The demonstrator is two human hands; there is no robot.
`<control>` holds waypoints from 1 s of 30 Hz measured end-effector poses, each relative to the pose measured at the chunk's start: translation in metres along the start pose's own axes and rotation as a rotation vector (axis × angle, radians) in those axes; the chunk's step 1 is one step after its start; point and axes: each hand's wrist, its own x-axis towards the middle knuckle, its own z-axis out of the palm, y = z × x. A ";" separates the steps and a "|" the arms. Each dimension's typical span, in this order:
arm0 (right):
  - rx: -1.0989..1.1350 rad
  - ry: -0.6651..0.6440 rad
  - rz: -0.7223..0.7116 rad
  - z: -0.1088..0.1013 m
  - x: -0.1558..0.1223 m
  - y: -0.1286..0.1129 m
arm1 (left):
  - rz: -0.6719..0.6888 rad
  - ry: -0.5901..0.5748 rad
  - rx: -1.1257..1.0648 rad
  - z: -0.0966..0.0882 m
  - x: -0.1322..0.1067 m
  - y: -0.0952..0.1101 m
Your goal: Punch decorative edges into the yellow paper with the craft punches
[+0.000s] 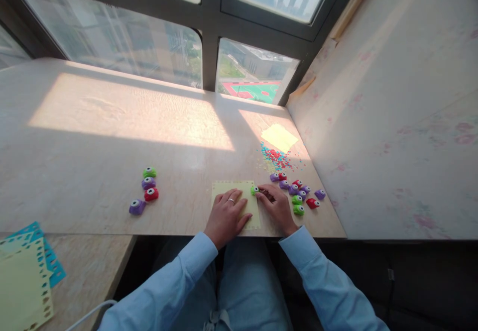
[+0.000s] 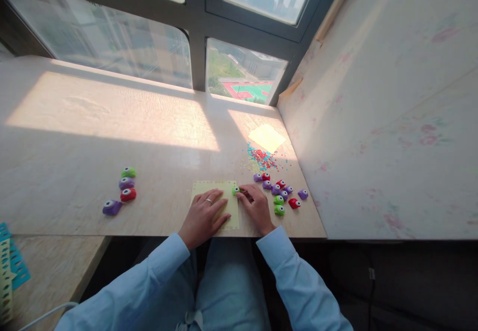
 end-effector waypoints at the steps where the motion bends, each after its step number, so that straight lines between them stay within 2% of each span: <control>1: 0.000 0.003 0.004 0.000 0.000 0.000 | 0.000 -0.003 0.004 0.000 0.000 0.000; 30: -0.073 -0.006 0.066 -0.001 0.000 -0.008 | 0.007 -0.068 -0.017 -0.003 0.000 0.003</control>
